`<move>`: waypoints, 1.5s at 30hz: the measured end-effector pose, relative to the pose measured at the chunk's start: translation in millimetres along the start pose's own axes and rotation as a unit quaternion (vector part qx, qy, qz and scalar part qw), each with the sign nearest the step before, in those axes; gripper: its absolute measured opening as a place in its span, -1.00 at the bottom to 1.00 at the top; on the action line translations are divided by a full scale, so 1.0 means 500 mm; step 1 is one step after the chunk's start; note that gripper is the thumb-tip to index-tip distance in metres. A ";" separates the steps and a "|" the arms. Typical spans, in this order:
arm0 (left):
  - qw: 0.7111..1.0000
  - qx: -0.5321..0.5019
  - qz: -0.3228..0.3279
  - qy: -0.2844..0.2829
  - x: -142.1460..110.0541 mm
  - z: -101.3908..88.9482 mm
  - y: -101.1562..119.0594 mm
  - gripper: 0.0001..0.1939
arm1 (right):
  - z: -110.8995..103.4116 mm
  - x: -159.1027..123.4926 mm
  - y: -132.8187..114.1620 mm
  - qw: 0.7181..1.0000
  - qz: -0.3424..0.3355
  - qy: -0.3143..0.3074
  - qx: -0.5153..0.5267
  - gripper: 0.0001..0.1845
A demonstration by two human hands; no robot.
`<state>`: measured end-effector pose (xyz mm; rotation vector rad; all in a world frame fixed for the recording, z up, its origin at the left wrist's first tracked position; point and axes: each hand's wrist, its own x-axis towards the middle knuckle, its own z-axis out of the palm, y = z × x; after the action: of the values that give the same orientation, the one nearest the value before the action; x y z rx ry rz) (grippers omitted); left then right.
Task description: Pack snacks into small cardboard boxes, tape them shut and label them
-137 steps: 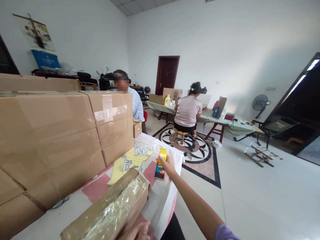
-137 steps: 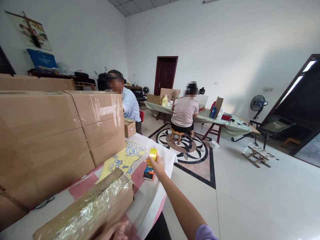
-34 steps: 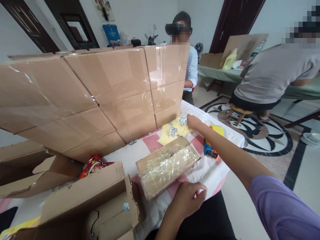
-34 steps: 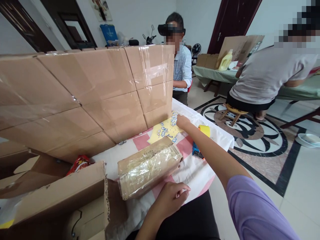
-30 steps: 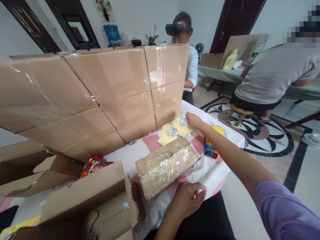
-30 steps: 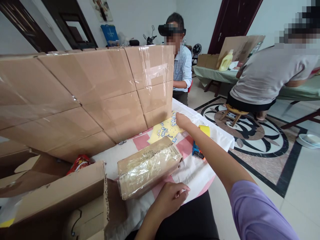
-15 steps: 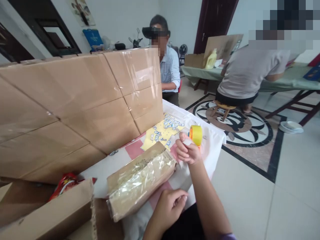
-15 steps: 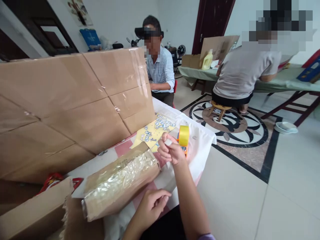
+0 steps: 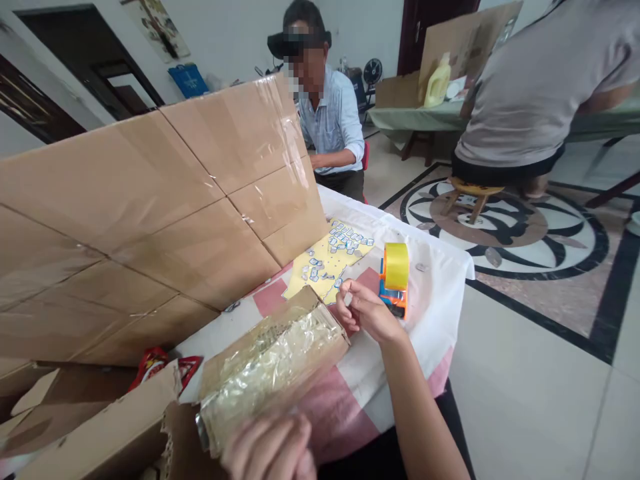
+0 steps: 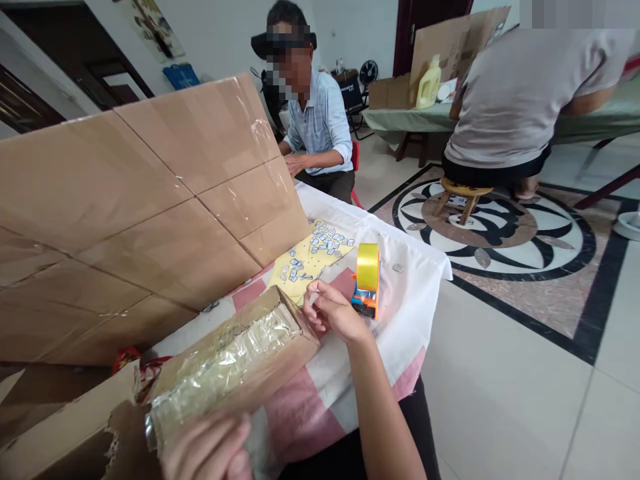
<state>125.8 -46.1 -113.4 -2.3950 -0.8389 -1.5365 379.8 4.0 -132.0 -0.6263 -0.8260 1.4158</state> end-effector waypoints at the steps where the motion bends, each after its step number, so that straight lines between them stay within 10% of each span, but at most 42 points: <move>1: 0.997 0.079 0.007 -0.001 0.007 -0.014 -0.019 -0.79 | -0.006 -0.005 0.001 0.999 0.005 0.011 -0.042 -0.69; 7: 0.968 0.193 -0.002 -0.158 0.033 -0.033 -0.103 -0.52 | -0.033 -0.027 0.002 0.973 0.005 -0.003 -0.229 -0.75; 22: 0.978 0.186 -0.003 -0.096 0.016 -0.016 -0.115 -0.56 | -0.018 -0.027 0.010 0.933 -0.030 -0.095 -0.347 -0.85; 35: 0.980 0.176 0.001 -0.096 0.007 -0.020 -0.124 -0.56 | -0.001 -0.030 0.008 0.908 -0.017 -0.058 -0.415 -0.82; 39: 0.979 0.176 0.000 -0.101 0.017 -0.016 -0.111 -0.57 | 0.008 -0.029 0.007 0.904 0.024 0.043 -0.425 -0.79; 45: 0.976 0.193 0.016 -0.103 0.026 -0.013 -0.105 -0.59 | 0.014 -0.042 0.032 0.950 0.030 0.052 -0.306 -0.87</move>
<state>96.0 -0.8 -106.9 -2.2831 -1.0245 -1.0084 365.2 -16.3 -143.2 -1.1955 -1.1794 1.1582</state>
